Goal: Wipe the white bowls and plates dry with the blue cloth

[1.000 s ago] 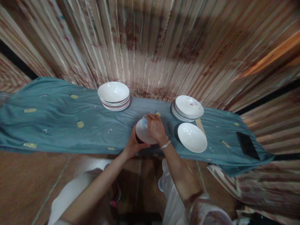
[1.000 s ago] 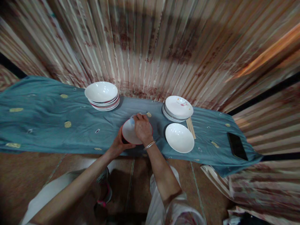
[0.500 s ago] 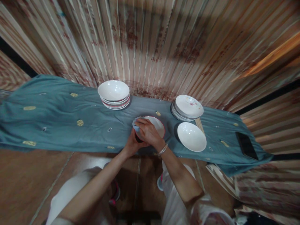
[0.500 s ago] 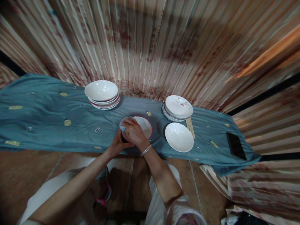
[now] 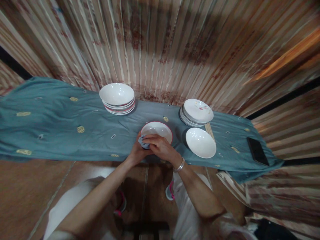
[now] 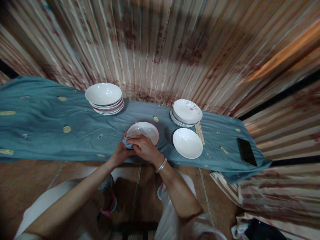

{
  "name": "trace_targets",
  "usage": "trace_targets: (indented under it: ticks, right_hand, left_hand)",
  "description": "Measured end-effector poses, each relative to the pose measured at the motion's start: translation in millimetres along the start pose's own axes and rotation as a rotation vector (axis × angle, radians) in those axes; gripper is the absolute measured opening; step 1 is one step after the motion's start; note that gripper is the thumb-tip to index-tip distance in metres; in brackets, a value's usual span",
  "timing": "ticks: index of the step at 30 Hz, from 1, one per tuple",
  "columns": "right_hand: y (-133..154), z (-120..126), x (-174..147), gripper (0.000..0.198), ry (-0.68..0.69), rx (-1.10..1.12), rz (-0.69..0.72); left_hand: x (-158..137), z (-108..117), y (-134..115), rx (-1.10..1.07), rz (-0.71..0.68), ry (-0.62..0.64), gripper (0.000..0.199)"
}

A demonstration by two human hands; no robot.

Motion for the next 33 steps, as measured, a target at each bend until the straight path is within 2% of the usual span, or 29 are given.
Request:
trace_targets:
  ticks: [7,11,17,23,27,33]
  right_hand:
    - [-2,8,-16,0.042,-0.017,0.028,0.008]
    - [-4,17,-26,0.038,-0.039,0.032,-0.009]
    - [-11,33,-39,0.034,-0.080,0.030,-0.069]
    - [-20,45,-47,0.032,-0.123,0.078,-0.138]
    - [-31,55,-52,0.027,-0.213,0.259,-0.239]
    - [-50,66,-62,0.024,-0.388,0.651,-0.508]
  left_hand:
    - [-1,4,-1,0.068,0.039,-0.086,0.107]
    - [-1,4,-1,0.102,0.052,-0.075,0.111]
    - [-1,7,-2,0.159,0.027,-0.068,0.103]
    - [1,9,1,0.162,0.042,-0.059,0.108]
    - [3,10,5,0.145,0.042,-0.049,0.109]
    - [4,11,6,0.163,0.064,-0.059,0.111]
Point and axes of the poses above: each hand's wrist, its own x-axis towards the middle knuckle, its own z-axis out of the back of the hand, y = z × x, the point moved 5 cm from there along x, towards the middle knuckle, and after that the axes turned 3 degrees about -x, right-handed, at the moved point
